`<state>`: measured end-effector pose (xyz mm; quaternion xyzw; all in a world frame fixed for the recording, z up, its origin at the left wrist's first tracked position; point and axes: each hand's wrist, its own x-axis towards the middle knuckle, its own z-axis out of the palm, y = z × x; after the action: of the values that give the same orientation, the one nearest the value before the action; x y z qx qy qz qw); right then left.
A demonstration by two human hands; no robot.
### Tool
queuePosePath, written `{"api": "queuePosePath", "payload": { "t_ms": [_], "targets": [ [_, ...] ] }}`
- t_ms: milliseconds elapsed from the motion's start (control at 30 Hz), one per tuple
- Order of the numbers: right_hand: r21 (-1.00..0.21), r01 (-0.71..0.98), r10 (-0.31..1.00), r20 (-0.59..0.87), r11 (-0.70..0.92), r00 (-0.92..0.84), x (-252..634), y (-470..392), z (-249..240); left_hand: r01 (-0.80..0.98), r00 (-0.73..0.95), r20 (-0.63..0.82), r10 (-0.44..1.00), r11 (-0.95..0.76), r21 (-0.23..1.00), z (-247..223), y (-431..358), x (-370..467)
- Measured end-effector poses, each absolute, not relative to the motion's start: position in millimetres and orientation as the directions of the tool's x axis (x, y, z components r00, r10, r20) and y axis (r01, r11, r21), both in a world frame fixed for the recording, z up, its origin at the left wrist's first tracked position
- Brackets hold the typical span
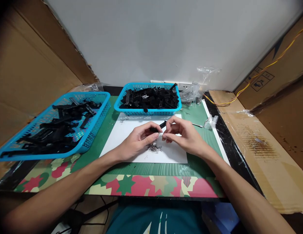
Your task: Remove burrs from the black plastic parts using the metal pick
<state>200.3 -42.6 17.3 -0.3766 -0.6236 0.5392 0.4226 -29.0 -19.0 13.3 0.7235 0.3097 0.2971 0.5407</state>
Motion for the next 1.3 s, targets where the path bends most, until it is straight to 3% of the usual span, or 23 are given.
{"api": "queuePosePath", "payload": {
  "t_ms": [267,667,800,1067,1200,1300],
  "targets": [
    [-0.976,0.074,0.914,0.164,0.205,-0.371,201.7,-43.1,16.6,0.024,0.633,0.091,0.769,-0.137,0.99,11.1,-20.1,-25.6],
    [-0.911,0.237,0.898,0.235,0.337,-0.371,197.8,-46.1,18.4,0.188,0.639,0.121,0.76,-0.307,0.933,17.0,-22.1,-27.8],
    [-0.904,0.265,0.92,0.252,0.334,-0.3,193.7,-47.7,18.7,0.152,0.541,0.165,0.825,-0.289,0.945,13.6,-19.4,-27.4],
    [-0.972,0.08,0.957,0.2,0.221,-0.211,177.8,-49.0,9.1,-0.009,0.524,0.124,0.843,-0.14,0.99,10.5,-17.6,-24.5],
    [-0.983,-0.009,0.965,0.18,0.181,-0.19,174.1,-48.5,7.2,0.074,0.526,0.141,0.839,-0.211,0.975,9.6,-17.3,-25.9],
    [-0.983,0.039,0.969,0.167,0.177,-0.18,182.4,-44.9,9.3,0.165,0.539,0.129,0.833,-0.255,0.953,9.2,-17.5,-28.3]
  ]
}}
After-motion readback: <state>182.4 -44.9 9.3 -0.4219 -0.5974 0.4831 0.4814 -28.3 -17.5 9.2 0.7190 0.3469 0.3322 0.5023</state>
